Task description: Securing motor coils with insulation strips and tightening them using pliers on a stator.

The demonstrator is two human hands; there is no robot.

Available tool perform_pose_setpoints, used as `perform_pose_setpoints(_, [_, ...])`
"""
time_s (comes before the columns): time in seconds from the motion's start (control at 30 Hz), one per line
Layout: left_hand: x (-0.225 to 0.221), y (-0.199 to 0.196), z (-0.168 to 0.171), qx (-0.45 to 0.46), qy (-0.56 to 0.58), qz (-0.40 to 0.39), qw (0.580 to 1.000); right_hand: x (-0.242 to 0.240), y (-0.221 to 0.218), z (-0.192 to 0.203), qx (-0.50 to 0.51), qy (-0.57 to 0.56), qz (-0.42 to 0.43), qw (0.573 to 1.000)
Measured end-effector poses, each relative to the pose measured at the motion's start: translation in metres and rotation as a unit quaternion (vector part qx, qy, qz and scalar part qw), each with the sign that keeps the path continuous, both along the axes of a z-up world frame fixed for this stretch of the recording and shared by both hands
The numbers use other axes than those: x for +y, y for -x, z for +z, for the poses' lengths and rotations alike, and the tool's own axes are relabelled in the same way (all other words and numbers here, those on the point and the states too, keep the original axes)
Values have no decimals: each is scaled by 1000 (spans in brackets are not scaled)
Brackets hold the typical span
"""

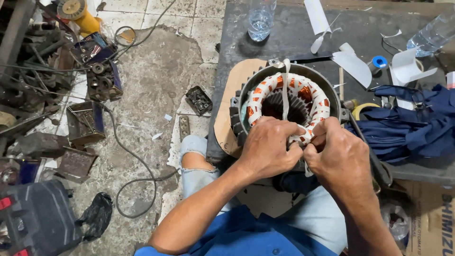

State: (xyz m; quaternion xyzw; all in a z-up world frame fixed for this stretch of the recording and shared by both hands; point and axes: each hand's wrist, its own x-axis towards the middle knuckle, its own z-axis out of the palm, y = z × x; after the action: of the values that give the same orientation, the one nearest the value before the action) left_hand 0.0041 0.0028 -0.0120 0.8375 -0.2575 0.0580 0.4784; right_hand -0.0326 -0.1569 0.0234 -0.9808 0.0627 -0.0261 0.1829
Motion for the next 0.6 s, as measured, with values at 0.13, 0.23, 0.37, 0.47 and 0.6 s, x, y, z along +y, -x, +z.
perform_pose_setpoints(0.13, [0,0,-3,0,-6,-12,1000,3,3,-8,-37,-25,-22,999])
perform_pose_setpoints(0.23, [0,-1,-5,-3,-13,-20,1000,5,7,-14,-77,-60,-38,995])
perform_pose_setpoints(0.37, [5,-2,-2,5,-16,-47,999,3,7,-15,-106,-101,-38,989])
perform_pose_setpoints(0.47, [7,-1,1,-7,-20,-47,999,4,6,-2,-96,-118,-31,988])
perform_pose_setpoints(0.6, [8,0,4,-6,-18,-55,998,2,6,3,-83,-153,-24,984])
